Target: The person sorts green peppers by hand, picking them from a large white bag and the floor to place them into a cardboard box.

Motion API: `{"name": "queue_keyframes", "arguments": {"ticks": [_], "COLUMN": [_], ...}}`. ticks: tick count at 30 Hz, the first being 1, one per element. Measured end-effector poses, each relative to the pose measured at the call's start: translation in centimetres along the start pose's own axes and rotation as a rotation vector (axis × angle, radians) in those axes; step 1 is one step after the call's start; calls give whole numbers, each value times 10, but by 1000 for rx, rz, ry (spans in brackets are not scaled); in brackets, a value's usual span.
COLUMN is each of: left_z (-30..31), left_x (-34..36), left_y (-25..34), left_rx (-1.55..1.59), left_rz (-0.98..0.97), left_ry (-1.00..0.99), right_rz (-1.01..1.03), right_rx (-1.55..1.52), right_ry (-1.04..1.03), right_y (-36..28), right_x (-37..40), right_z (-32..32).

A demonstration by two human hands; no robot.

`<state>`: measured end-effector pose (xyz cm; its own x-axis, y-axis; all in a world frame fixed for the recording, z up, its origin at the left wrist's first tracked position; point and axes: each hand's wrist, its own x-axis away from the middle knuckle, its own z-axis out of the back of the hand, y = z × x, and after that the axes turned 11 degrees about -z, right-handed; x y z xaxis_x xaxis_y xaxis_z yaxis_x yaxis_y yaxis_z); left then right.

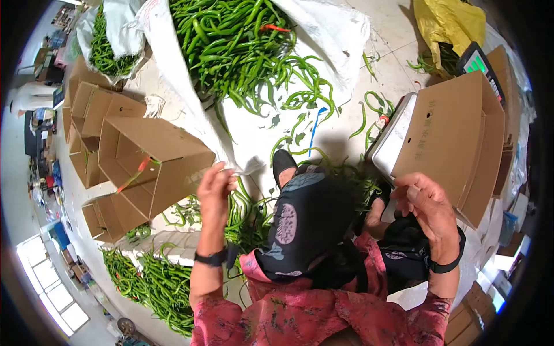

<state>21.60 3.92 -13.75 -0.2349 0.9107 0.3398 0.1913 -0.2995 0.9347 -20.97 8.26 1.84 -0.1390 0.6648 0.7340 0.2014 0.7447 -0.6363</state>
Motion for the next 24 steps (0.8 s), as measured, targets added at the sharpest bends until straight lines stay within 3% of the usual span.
{"name": "queue_keyframes", "arguments": {"ticks": [1,4,5,9,11,13,17,19,20,21,22,23,24], "left_z": [-26,-86,-106,-182,-219,-247,-263,-257,-251,-245,-228,-223,-209], "left_x": [-11,-70,-96,-191,-231,-264,-310,-304,-298,-273,-259,-229,-214], "left_y": [-12,-63,-79,-103,-99,-106,-145,-159,-173,-175,-194,-178,-183], "left_rx": [-57,-321,-528,-863,-1002,-1092,-1328,-1438,-1520,-1560,-1445,-1355,-1237], "left_rz": [22,-151,-288,-978,-943,-1094,-1020,-893,-963,-894,-972,-859,-892], "left_ry": [-65,-418,-475,-581,-613,-513,-493,-571,-620,-743,-787,-813,-763], "right_rz": [5,-40,-35,-131,-207,-217,-212,-218,-240,-247,-304,-360,-362], "right_rx": [0,27,24,10,47,43,-46,-98,-77,-90,-115,-138,-16], "right_ry": [10,14,26,82,124,155,80,48,17,14,-23,-60,-110], "right_y": [-4,-21,-23,-28,-33,-33,-33,-34,-36,-38,-43,-46,-47], "right_x": [2,6,4,-12,-19,-21,-24,-23,-24,-23,-22,-22,-22], "right_z": [-1,-14,-13,-6,1,8,19,23,28,30,31,33,37]}}
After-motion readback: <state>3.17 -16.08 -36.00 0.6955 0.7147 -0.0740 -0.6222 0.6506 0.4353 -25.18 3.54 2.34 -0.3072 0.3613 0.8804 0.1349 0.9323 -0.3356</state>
